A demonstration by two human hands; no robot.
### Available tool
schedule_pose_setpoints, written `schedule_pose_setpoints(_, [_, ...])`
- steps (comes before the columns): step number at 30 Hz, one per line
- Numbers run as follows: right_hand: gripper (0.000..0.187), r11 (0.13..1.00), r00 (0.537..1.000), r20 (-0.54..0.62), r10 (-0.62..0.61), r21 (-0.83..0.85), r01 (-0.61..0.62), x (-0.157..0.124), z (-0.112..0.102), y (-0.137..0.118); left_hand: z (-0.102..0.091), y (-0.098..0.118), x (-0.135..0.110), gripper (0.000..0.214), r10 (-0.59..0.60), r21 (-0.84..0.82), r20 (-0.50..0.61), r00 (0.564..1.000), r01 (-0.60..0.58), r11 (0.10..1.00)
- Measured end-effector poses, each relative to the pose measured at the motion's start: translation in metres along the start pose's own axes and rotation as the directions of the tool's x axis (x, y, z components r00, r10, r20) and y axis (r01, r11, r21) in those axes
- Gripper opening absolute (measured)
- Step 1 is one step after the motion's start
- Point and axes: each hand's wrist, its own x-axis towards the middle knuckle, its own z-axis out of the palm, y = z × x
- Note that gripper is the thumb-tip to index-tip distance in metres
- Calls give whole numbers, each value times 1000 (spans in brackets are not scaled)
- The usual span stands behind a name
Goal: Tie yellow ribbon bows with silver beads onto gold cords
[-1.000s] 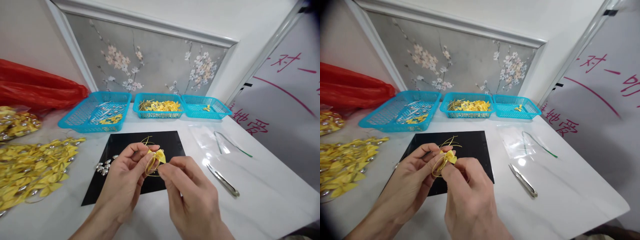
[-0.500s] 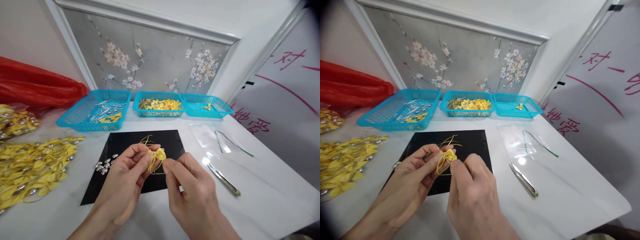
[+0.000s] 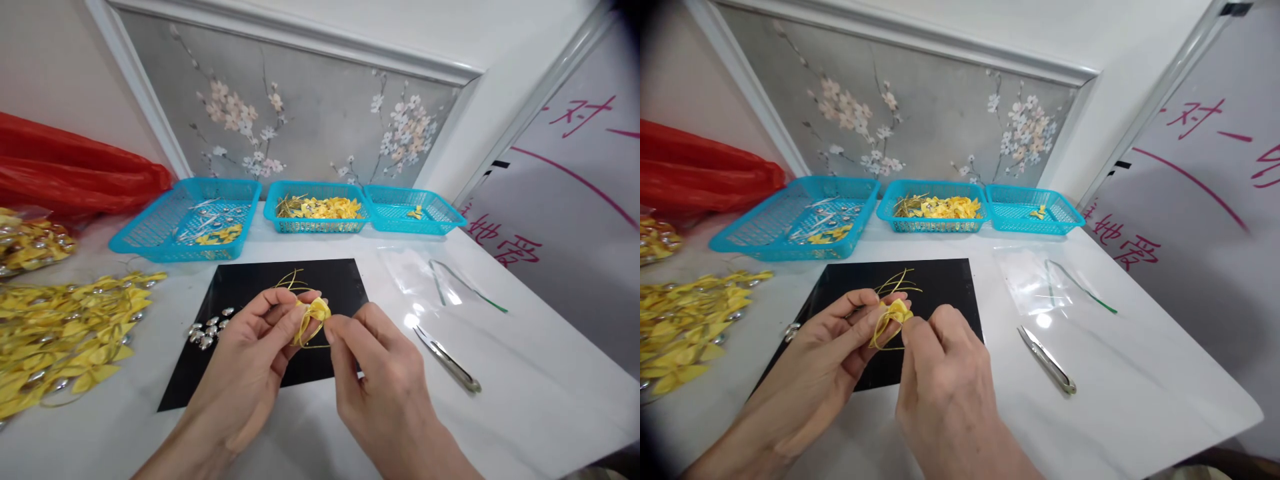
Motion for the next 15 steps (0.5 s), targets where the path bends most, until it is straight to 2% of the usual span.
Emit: schedule_pose_setpoints(15, [27,1000,998,55,13,-11,-13,-1,1,7,-2,-2,1,19,-50,67,13,999,49,997])
